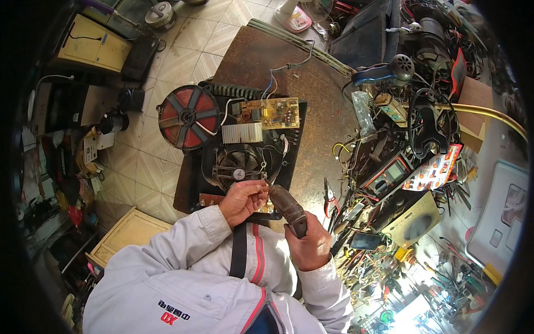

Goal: The person works on an open electronic device on a cluttered workbench, using a soldering iron and pliers to heat and cut wires on a circuit board. They repeatedly adjust components and wires while the device remains on the table.

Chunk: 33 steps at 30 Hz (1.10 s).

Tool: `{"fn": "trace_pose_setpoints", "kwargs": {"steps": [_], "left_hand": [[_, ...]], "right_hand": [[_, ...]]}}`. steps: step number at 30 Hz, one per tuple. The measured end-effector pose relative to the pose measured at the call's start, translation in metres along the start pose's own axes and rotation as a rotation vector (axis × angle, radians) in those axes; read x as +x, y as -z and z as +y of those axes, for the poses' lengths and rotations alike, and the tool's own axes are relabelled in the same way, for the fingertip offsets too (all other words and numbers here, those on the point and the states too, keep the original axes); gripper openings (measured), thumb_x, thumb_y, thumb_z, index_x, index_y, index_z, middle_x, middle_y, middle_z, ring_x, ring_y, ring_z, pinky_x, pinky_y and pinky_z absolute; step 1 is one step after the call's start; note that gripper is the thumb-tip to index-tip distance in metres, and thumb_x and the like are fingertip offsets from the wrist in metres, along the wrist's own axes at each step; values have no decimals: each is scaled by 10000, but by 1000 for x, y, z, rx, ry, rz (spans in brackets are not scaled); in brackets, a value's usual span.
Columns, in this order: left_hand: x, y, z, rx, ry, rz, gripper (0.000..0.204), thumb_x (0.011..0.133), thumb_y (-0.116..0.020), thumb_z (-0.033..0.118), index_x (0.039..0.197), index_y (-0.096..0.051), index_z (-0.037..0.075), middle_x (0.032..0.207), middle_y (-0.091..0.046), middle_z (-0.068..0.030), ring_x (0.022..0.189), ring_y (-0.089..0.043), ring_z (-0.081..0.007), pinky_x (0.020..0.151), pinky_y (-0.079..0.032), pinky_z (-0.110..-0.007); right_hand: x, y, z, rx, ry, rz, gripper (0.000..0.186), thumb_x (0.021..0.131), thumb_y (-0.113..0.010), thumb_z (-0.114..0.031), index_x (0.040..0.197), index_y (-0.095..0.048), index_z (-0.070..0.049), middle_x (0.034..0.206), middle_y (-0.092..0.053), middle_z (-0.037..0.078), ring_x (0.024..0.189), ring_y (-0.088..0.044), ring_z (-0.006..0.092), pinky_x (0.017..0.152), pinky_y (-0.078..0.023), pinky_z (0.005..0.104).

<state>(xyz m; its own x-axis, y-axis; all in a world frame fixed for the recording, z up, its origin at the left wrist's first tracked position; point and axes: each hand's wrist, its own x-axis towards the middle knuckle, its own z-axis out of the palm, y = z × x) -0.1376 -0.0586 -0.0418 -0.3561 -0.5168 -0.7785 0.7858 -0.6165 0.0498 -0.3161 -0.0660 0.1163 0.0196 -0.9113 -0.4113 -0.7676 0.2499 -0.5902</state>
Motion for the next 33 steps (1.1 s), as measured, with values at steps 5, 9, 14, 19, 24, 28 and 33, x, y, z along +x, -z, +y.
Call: {"fn": "trace_pose_setpoints", "kwargs": {"steps": [5,9,14,19,24,28,33], "left_hand": [[0,0,0,-10,-6,3,215,1002,-581,38,1186,-613,-69,1013,-696,-99,879,-699,-173,742,-590,-279],[3,5,-3,-4,-12,-13,223,999,-569,40,1193,-614,-61,1035,-700,-107,874,-696,-172,747,-581,-280],[-15,5,10,293,-30,10,287,985,-574,87,1235,-592,-52,1083,-701,-128,856,-697,-164,758,-565,-276],[-21,14,12,369,-107,29,340,981,-593,124,1268,-567,-58,1105,-699,-146,854,-698,-157,769,-562,-271],[-18,17,10,355,-116,19,343,989,-589,132,1270,-562,-62,1115,-698,-150,855,-695,-158,770,-557,-264],[-19,16,12,357,-100,22,340,992,-588,137,1270,-563,-57,1126,-696,-152,877,-692,-163,773,-554,-263],[-21,14,15,358,-79,25,349,989,-593,148,1273,-563,-52,1134,-692,-152,900,-692,-172,786,-549,-269]], "right_hand": [[0,-4,-1,-39,-14,18,379,782,-801,-55,1134,-670,-2,886,-726,156,777,-718,241,741,-555,342],[5,-1,-15,-152,76,-13,380,796,-793,-80,1142,-650,-16,891,-714,192,803,-724,361,732,-561,404],[15,2,-23,-347,117,-63,399,803,-798,-120,1156,-628,-43,912,-711,208,832,-701,434,723,-553,475],[18,4,-21,-460,154,-120,453,818,-787,-166,1204,-596,-26,948,-694,187,806,-694,402,694,-557,481],[18,1,-21,-508,157,-139,465,819,-783,-176,1213,-594,-20,962,-694,186,814,-697,398,709,-558,478],[19,0,-24,-529,141,-148,484,816,-781,-177,1230,-591,-13,978,-698,187,823,-701,396,718,-561,478],[19,-2,-25,-544,135,-140,501,809,-782,-175,1244,-591,-17,991,-701,193,828,-704,398,714,-563,481]]}}
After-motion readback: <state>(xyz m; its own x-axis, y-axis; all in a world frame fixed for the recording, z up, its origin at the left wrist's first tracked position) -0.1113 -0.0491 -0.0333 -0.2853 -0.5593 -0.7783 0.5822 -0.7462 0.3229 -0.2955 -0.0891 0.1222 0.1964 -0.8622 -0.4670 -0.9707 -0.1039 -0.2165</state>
